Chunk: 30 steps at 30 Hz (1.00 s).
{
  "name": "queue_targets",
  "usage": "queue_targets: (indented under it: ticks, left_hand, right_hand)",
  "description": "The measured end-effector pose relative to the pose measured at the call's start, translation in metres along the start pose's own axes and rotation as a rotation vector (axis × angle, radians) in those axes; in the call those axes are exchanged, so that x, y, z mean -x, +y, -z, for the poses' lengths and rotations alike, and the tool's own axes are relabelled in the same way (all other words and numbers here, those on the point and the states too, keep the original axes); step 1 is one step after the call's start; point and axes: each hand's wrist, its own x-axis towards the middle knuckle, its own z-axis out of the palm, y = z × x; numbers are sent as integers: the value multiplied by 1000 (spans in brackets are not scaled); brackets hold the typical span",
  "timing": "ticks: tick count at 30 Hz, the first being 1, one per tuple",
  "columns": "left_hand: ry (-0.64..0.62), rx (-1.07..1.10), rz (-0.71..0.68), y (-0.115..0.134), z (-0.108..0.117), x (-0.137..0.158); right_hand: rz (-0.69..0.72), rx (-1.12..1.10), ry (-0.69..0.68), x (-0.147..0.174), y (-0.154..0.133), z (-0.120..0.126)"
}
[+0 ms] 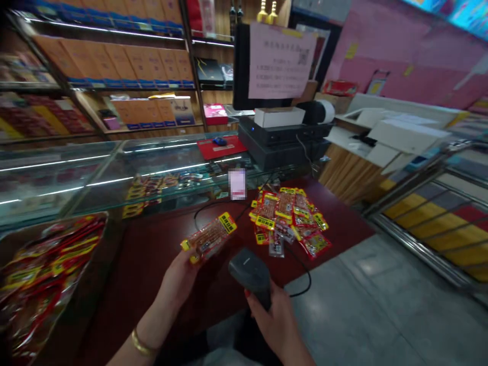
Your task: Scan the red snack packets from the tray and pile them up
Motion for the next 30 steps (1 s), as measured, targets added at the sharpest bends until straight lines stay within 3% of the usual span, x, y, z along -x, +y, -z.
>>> queue_targets:
  ticks: [3, 8, 10, 12, 15, 22, 27, 30]
  left_hand:
    - [-360, -356, -193, -26, -52, -13]
    - [-1147, -1195, -984, -66, -151, -31]
    - [-1265, -1510, -1244, -82, -178, -37]
    - [-1213, -1722, -1381, -100, -194, -44]
    - [-1099, -1829, -1399, -125, -205, -55]
    - [-1031, -1832, -1202, -149, -234, -65]
    - [-959, -1862, -1044, -146, -265, -66]
    - [-994, -1816, -1019, -138, -269, -65]
  right_hand:
    - [-27, -12, 119, 7, 19, 19]
    - [-17, -19, 221, 26, 42, 45]
    - [-14, -14, 238, 32, 49, 52]
    - [-14, 0, 263, 35, 55, 57]
    - [-30, 25, 328, 36, 64, 57]
    - [-32, 8, 397, 28, 69, 48]
    - [23, 4, 390, 23, 59, 46]
    - [54, 9, 365, 24, 53, 47]
